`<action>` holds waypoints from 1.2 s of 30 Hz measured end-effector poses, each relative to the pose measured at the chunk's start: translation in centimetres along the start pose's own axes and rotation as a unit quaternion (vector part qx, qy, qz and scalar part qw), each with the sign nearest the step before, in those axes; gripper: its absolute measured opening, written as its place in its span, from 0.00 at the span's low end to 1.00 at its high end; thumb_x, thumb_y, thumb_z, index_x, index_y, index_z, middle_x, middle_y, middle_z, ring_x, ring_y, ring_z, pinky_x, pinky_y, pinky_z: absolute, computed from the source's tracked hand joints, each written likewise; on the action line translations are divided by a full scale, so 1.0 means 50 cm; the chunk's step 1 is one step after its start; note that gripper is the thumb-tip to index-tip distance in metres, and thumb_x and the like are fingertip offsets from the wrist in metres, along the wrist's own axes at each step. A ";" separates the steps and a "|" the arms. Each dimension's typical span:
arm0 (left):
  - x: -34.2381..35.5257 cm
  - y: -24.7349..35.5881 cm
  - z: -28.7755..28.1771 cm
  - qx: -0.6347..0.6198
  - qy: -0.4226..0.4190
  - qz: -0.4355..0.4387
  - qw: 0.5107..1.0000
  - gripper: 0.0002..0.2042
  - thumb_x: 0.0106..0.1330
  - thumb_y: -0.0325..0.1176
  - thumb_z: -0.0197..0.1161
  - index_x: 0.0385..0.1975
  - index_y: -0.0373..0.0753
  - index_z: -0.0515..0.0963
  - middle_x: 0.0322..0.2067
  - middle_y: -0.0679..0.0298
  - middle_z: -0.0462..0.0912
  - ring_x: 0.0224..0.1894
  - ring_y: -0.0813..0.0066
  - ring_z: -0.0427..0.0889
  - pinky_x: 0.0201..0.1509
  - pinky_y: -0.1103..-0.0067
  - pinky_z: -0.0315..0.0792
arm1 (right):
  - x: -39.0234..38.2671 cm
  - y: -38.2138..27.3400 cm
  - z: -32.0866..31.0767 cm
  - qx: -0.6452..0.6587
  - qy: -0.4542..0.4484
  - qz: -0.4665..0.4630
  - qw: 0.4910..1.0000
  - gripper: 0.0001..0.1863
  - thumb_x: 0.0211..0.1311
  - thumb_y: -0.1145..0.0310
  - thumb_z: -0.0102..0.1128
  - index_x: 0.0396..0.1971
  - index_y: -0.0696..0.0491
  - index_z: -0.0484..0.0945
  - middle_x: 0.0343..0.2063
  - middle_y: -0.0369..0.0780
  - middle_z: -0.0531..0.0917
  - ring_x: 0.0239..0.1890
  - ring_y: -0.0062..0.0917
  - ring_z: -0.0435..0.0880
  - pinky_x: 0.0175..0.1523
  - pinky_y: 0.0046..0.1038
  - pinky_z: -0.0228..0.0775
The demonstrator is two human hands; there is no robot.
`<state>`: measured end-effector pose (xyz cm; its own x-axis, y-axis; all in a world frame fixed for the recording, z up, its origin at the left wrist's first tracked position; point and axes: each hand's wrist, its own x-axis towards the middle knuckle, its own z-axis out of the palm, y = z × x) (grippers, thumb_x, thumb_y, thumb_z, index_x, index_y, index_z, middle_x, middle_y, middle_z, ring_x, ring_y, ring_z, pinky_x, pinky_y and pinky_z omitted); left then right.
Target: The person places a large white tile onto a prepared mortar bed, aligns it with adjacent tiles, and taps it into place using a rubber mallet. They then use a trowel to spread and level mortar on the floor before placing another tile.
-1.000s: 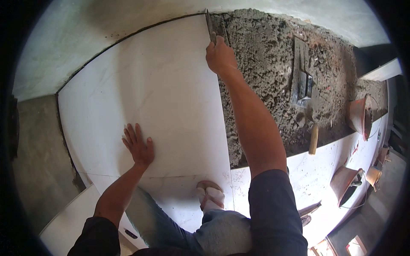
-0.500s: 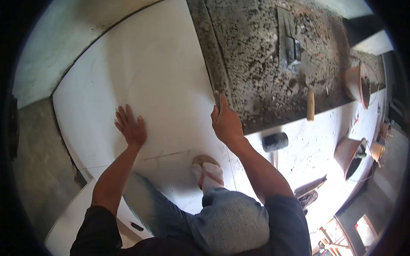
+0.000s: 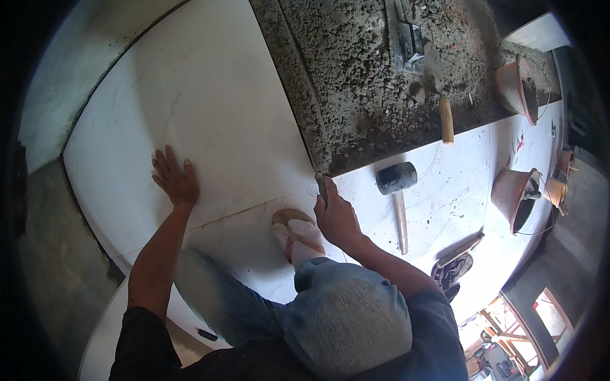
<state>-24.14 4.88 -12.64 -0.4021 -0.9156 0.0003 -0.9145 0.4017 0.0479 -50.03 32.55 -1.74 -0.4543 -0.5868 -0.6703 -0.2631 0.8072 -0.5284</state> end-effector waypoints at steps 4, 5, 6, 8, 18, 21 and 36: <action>0.001 0.000 -0.001 -0.002 -0.009 0.003 1.000 0.34 0.69 0.50 0.47 0.73 0.45 0.49 0.74 0.52 0.42 0.75 0.44 0.40 0.72 0.44 0.34 | -0.023 0.010 -0.005 -0.015 -0.034 0.040 0.998 0.29 0.69 0.65 0.46 0.67 0.52 0.52 0.36 0.61 0.82 0.40 0.59 0.81 0.48 0.53 0.72; 0.002 0.001 -0.001 -0.006 -0.008 0.002 1.000 0.34 0.69 0.50 0.47 0.73 0.45 0.49 0.74 0.52 0.42 0.75 0.44 0.40 0.72 0.44 0.34 | -0.033 0.013 -0.008 -0.015 -0.038 0.054 0.998 0.29 0.69 0.65 0.46 0.67 0.52 0.52 0.36 0.61 0.81 0.40 0.59 0.81 0.48 0.54 0.71; 0.001 0.001 -0.002 -0.007 -0.007 -0.003 1.000 0.34 0.69 0.50 0.47 0.73 0.45 0.49 0.74 0.51 0.42 0.75 0.44 0.40 0.72 0.44 0.34 | -0.044 0.015 -0.009 -0.017 -0.048 0.063 0.997 0.29 0.68 0.65 0.46 0.67 0.51 0.52 0.36 0.61 0.81 0.40 0.59 0.81 0.49 0.54 0.71; 0.002 0.002 -0.003 -0.006 -0.011 -0.003 1.000 0.34 0.69 0.50 0.47 0.73 0.45 0.49 0.74 0.51 0.43 0.75 0.44 0.40 0.72 0.45 0.34 | -0.054 0.017 -0.007 -0.018 -0.055 0.071 0.996 0.29 0.68 0.64 0.46 0.67 0.51 0.52 0.36 0.61 0.82 0.41 0.59 0.81 0.49 0.54 0.71; -0.001 0.001 -0.004 -0.006 -0.008 -0.006 1.000 0.34 0.69 0.48 0.48 0.73 0.45 0.49 0.74 0.52 0.42 0.75 0.45 0.40 0.73 0.46 0.34 | -0.028 0.054 -0.050 0.002 0.022 0.077 0.997 0.24 0.69 0.62 0.48 0.63 0.47 0.62 0.34 0.57 0.83 0.38 0.55 0.83 0.44 0.50 0.74; 0.000 0.001 -0.002 0.000 -0.015 -0.011 1.000 0.34 0.69 0.49 0.47 0.73 0.45 0.49 0.74 0.52 0.42 0.75 0.45 0.40 0.73 0.46 0.33 | -0.027 0.054 -0.067 0.010 0.013 0.045 0.999 0.24 0.69 0.61 0.49 0.63 0.47 0.62 0.34 0.57 0.83 0.37 0.55 0.83 0.44 0.49 0.74; 0.001 0.005 -0.010 0.002 -0.023 -0.025 0.999 0.33 0.70 0.49 0.48 0.73 0.45 0.50 0.74 0.53 0.44 0.75 0.47 0.40 0.73 0.48 0.33 | 0.163 -0.126 -0.275 -0.117 -0.175 0.003 0.978 0.16 0.73 0.62 0.45 0.44 0.55 0.80 0.27 0.43 0.84 0.30 0.27 0.84 0.35 0.33 0.72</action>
<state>-24.36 4.94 -12.11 -0.3578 -0.9326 -0.0484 -0.9336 0.3560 0.0422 -63.77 23.54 3.30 -0.1474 -0.5350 -0.8319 -0.4674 0.7789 -0.4182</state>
